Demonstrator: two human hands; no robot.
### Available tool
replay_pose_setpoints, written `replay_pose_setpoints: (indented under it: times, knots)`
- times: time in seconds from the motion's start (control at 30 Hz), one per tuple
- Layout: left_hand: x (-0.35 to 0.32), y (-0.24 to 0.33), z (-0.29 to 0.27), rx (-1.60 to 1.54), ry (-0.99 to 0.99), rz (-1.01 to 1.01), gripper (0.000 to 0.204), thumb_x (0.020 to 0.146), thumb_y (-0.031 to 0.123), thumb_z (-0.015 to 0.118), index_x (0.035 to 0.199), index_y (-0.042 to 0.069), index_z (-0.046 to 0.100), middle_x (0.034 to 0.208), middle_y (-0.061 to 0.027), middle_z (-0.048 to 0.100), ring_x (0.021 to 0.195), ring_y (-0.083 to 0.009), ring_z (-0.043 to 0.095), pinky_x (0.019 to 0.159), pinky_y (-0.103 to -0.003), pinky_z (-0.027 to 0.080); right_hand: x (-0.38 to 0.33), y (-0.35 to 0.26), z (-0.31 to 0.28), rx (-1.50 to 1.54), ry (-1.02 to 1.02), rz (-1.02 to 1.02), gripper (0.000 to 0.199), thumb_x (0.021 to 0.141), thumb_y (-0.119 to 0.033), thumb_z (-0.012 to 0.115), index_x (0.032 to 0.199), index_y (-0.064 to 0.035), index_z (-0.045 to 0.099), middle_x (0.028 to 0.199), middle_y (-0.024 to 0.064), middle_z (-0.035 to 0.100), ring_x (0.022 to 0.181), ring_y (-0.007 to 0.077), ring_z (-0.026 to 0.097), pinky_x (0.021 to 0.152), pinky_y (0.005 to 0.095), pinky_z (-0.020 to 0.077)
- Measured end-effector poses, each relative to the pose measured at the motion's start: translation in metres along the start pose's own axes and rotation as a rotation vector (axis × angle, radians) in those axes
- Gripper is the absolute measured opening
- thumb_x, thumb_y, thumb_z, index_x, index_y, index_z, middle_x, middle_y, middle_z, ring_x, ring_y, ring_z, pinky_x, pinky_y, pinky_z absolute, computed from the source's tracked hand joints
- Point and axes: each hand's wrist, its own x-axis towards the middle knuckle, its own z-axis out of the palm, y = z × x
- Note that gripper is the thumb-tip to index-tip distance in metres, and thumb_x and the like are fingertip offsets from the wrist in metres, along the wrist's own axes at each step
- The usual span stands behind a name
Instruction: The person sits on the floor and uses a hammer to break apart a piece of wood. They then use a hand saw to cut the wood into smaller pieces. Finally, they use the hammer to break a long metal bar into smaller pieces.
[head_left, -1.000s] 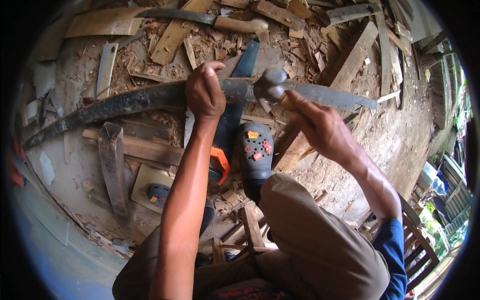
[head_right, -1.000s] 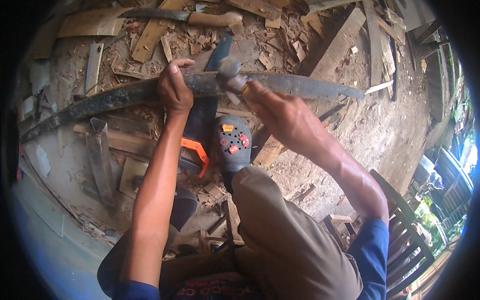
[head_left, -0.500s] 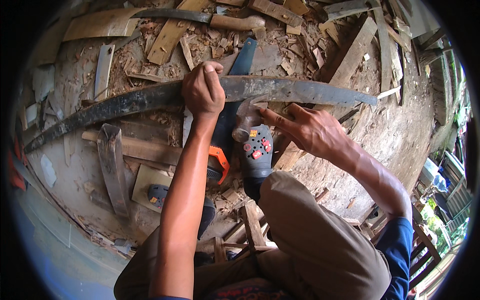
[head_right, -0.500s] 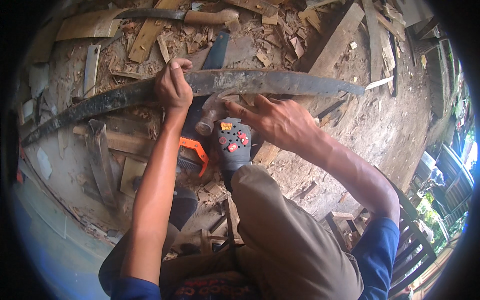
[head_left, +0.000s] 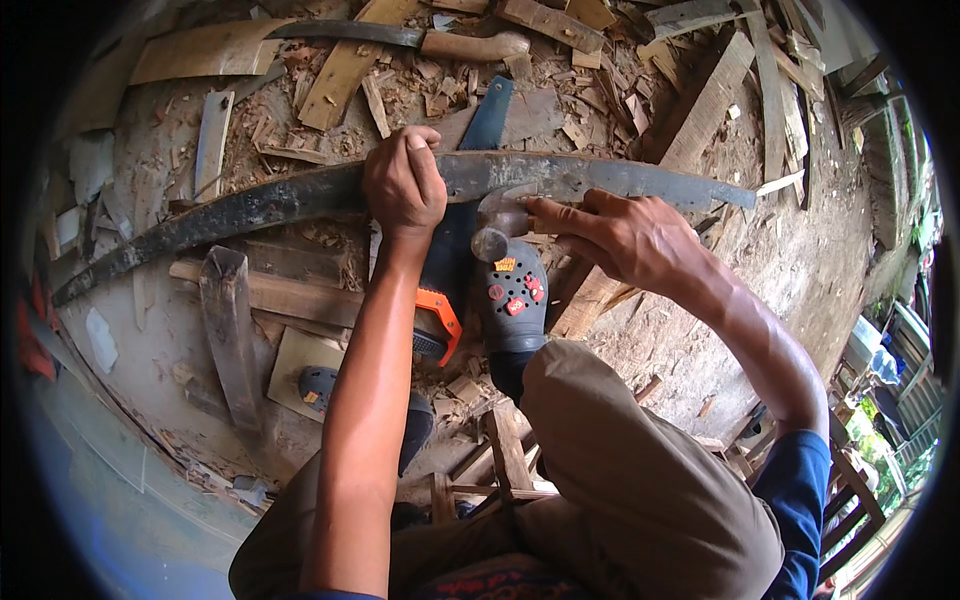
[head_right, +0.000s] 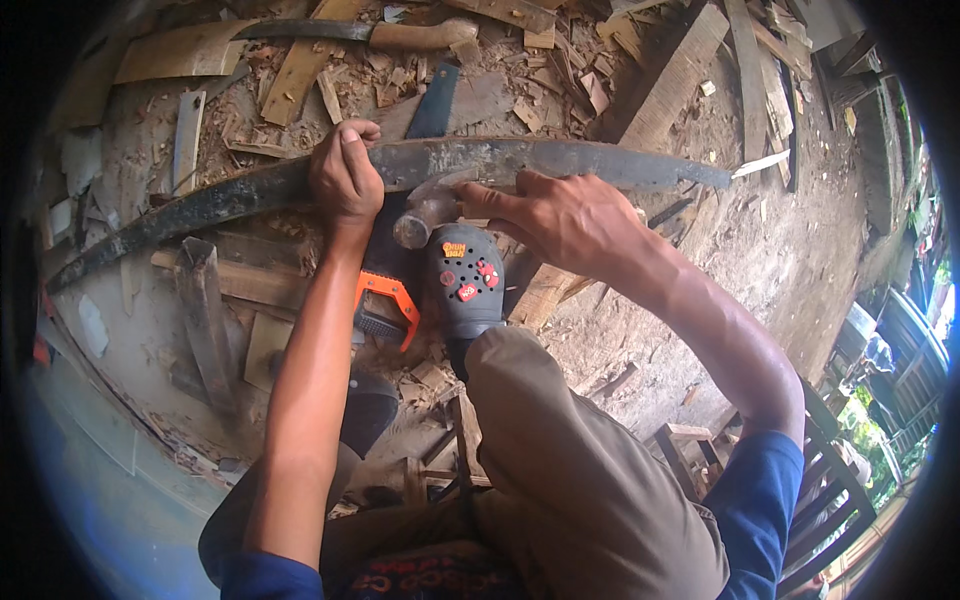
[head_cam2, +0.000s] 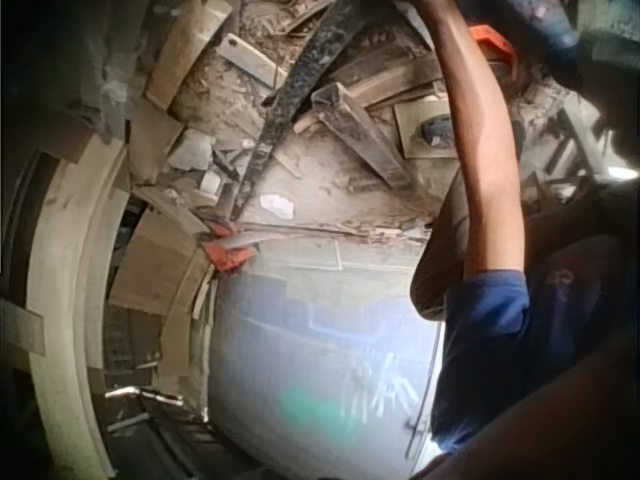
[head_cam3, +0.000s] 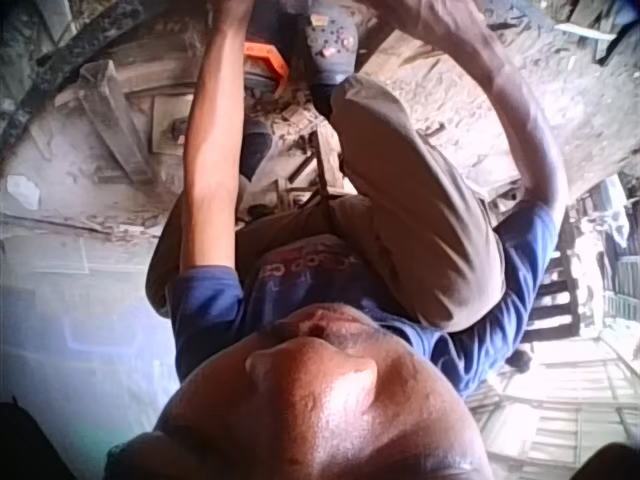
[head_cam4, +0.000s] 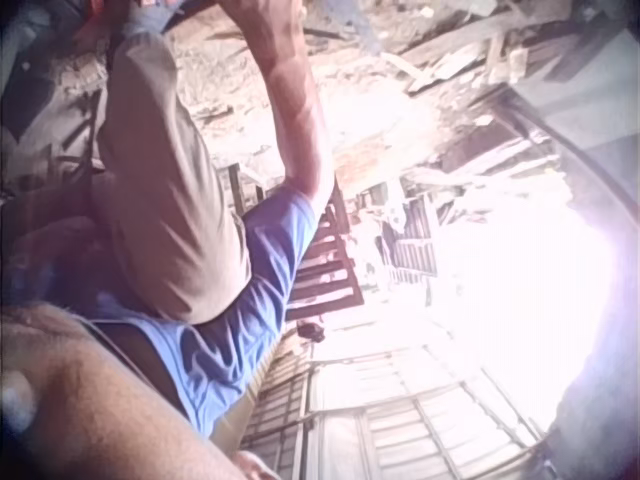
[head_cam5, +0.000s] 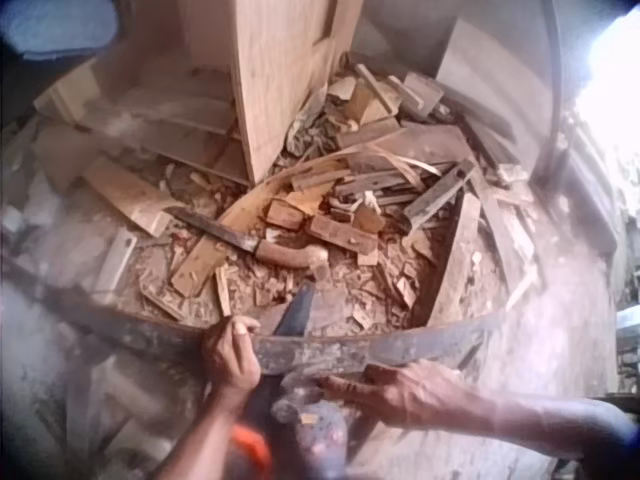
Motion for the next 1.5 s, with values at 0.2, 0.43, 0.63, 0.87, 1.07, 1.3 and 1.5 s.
replay_pose_setpoints:
  times: [0.2, 0.43, 0.63, 0.87, 1.07, 1.3, 1.5]
  knots:
    - [0.005, -0.002, 0.001, 0.021, 0.012, 0.044, 0.031, 0.106, 0.018, 0.042, 0.090, 0.006, 0.066, 0.083, -0.0124, 0.070, 0.080, -0.0361, 0.067, 0.075, -0.045, 0.051, -0.010, 0.001, 0.002, -0.050, 0.074, -0.005, 0.047, 0.102, -0.033, 0.062, 0.148, -0.0343, 0.056, 0.081, 0.0047, 0.063, 0.058, 0.0193, 0.060, 0.045, 0.0352, 0.0477]
    - [0.004, -0.002, 0.010, 0.156, 0.050, 0.033, 0.030, 0.105, 0.020, 0.043, 0.088, 0.009, 0.066, 0.081, -0.0113, 0.069, 0.079, -0.0345, 0.066, 0.075, -0.046, 0.048, -0.137, 0.085, -0.019, -0.168, 0.050, 0.242, 0.043, 0.100, -0.031, 0.067, 0.143, -0.0314, 0.061, 0.081, 0.0063, 0.066, 0.059, 0.0172, 0.062, 0.050, 0.0345, 0.0550]
    - [0.004, 0.004, 0.010, 0.108, 0.026, -0.034, 0.034, 0.106, 0.021, 0.040, 0.088, 0.009, 0.066, 0.079, -0.0080, 0.069, 0.078, -0.0315, 0.065, 0.077, -0.043, 0.048, -0.066, 0.021, 0.012, 0.247, 0.016, 0.140, 0.055, 0.099, -0.018, 0.067, 0.151, -0.0113, 0.052, 0.100, 0.0142, 0.069, 0.070, 0.0248, 0.070, 0.060, 0.0406, 0.0634]
    - [-0.001, 0.006, 0.006, -0.069, 0.058, -0.166, 0.036, 0.107, 0.021, 0.038, 0.090, 0.006, 0.066, 0.076, -0.0093, 0.067, 0.074, -0.0312, 0.066, 0.072, -0.044, 0.048, 0.003, -0.012, 0.013, 0.091, 0.056, -0.025, 0.062, 0.100, -0.021, 0.065, 0.158, -0.0185, 0.042, 0.095, 0.0141, 0.064, 0.062, 0.0296, 0.063, 0.052, 0.0433, 0.0519]
    - [0.002, 0.003, 0.004, 0.017, 0.035, -0.016, 0.034, 0.107, 0.021, 0.039, 0.091, 0.007, 0.066, 0.077, -0.0089, 0.068, 0.074, -0.0319, 0.067, 0.072, -0.043, 0.050, -0.013, 0.008, 0.011, 0.075, 0.064, -0.011, 0.054, 0.103, -0.029, 0.060, 0.156, -0.0253, 0.047, 0.086, 0.0107, 0.063, 0.061, 0.0257, 0.063, 0.052, 0.0410, 0.0523]
    - [0.004, 0.000, 0.006, 0.092, -0.005, 0.049, 0.029, 0.105, 0.019, 0.044, 0.090, 0.007, 0.066, 0.081, -0.0111, 0.069, 0.078, -0.0337, 0.067, 0.073, -0.045, 0.050, -0.021, 0.004, 0.008, 0.009, 0.002, -0.016, 0.055, 0.100, -0.019, 0.062, 0.153, -0.0263, 0.051, 0.092, 0.0125, 0.065, 0.064, 0.0241, 0.066, 0.053, 0.0394, 0.0556]
    - [0.006, -0.005, 0.011, 0.160, 0.072, 0.057, 0.028, 0.104, 0.019, 0.045, 0.089, 0.009, 0.066, 0.081, -0.0103, 0.068, 0.078, -0.0339, 0.065, 0.074, -0.046, 0.048, -0.130, 0.051, -0.025, -0.045, -0.014, 0.259, 0.053, 0.099, -0.022, 0.068, 0.151, -0.0226, 0.055, 0.080, 0.0102, 0.065, 0.060, 0.0199, 0.060, 0.053, 0.0392, 0.0519]
